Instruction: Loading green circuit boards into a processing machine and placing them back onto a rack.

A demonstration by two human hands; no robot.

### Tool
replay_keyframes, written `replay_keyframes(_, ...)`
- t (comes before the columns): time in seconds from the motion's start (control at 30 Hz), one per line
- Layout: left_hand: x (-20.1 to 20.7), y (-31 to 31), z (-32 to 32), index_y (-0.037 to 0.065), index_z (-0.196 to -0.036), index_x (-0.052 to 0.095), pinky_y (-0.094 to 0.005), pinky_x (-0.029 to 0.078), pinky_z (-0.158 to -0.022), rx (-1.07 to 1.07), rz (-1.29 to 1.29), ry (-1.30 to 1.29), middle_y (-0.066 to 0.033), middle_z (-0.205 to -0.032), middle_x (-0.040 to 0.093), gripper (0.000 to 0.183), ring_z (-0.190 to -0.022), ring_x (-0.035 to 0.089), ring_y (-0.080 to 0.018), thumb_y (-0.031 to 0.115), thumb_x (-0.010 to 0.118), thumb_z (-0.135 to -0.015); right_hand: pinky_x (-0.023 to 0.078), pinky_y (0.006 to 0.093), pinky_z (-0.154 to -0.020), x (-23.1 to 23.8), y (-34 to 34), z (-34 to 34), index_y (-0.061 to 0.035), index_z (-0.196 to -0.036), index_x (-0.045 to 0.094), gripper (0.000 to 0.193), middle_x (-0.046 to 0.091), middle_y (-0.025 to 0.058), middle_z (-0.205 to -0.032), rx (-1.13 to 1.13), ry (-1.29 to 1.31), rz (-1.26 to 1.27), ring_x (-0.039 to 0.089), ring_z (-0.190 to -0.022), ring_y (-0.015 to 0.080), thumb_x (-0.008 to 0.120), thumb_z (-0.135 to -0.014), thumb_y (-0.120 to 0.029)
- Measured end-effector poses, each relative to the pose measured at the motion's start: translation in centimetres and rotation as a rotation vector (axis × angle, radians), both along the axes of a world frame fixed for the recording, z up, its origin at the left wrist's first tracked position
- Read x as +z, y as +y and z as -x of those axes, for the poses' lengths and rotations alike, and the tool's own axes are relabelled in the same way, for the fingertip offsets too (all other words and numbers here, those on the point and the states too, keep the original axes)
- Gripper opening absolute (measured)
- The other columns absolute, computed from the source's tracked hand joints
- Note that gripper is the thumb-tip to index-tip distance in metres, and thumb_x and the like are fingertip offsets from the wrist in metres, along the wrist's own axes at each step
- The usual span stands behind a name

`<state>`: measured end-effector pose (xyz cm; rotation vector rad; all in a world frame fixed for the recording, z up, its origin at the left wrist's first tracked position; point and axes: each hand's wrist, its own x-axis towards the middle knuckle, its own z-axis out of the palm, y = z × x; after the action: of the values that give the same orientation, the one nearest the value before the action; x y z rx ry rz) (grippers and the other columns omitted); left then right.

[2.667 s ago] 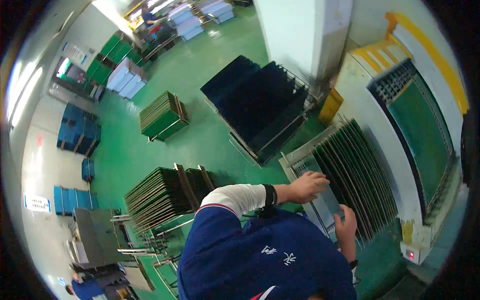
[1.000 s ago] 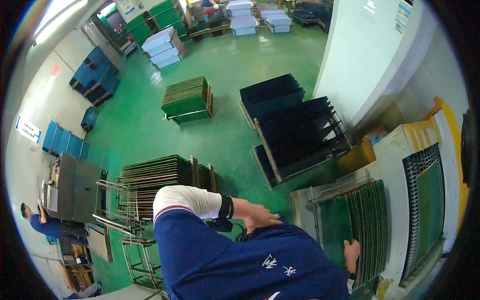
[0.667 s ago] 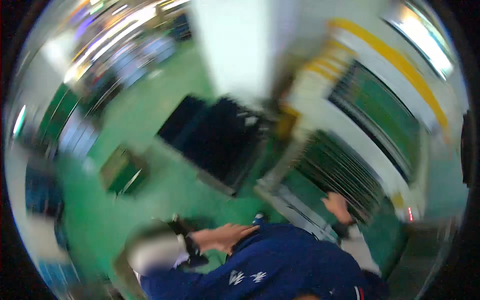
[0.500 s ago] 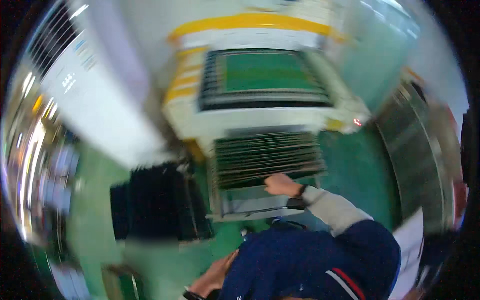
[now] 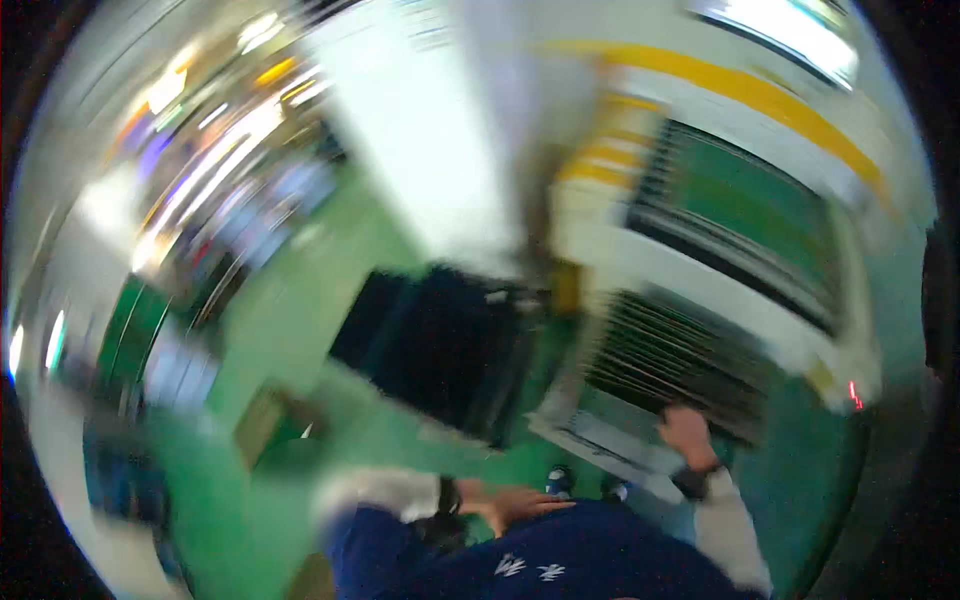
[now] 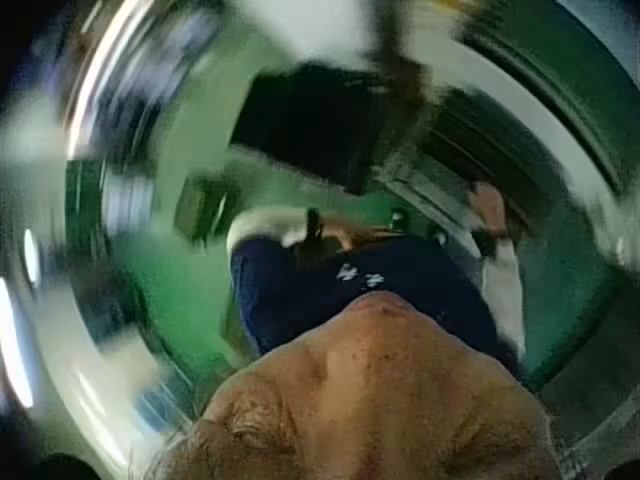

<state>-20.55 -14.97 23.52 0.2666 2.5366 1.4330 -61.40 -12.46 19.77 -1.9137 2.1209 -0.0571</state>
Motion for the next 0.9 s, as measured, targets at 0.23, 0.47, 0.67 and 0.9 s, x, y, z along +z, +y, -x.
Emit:
replay_keyframes(0.23,-1.3,5.0,-3.5,0.011,-0.158,-0.003,-0.0535,0.032,-0.113,0.23,0.042,-0.123,-0.0247,-0.158,0.019,0.166,-0.141,0.031,-0.0461,0.068,0.087,-0.03,0.052,0.0496,-0.08,-0.2,-1.3,-0.3,0.0016,-0.095,0.07,0.042,0.068,0.025,-0.097,-0.053,-0.03,-0.114,0.066,-0.091,0.0419,0.076,-0.075,-0.035)
replay_keyframes(0.47,-0.1,7.5,-4.5,0.013,-0.158,-0.002,-0.0546,0.036,-0.11,0.449,0.0,-0.076,-0.0233,-0.157,0.024,0.169,-0.14,0.033,-0.0445,0.05,0.094,-0.024,0.051,0.0491,-0.08,-2.0,-1.3,1.4,0.0034,-0.095,0.069,0.041,0.068,0.0251,-0.094,0.003,0.059,0.021,0.066,-0.091,0.042,0.077,-0.075,-0.032)
replay_keyframes(0.67,-0.3,7.6,-4.5,0.012,-0.158,0.0,-0.055,0.038,-0.108,0.476,0.012,-0.098,-0.0234,-0.154,0.029,0.17,-0.138,0.035,-0.0447,0.052,0.093,-0.021,0.052,0.0487,-0.08,1.0,-1.4,-0.3,0.0021,-0.098,0.069,0.038,0.07,0.0238,-0.095,-0.057,-0.003,-0.046,0.067,-0.09,0.0415,0.077,-0.076,-0.028)
replay_keyframes(0.9,-0.6,7.3,-4.2,0.009,-0.157,0.003,-0.053,0.04,-0.107,0.469,-0.021,-0.021,-0.0228,-0.149,0.035,0.171,-0.134,0.04,-0.0453,0.055,0.091,-0.019,0.053,0.0476,-0.081,0.6,-1.7,-0.3,-0.0011,-0.1,0.071,0.034,0.071,0.0204,-0.096,-0.062,0.006,-0.098,0.068,-0.091,0.039,0.077,-0.078,-0.026)
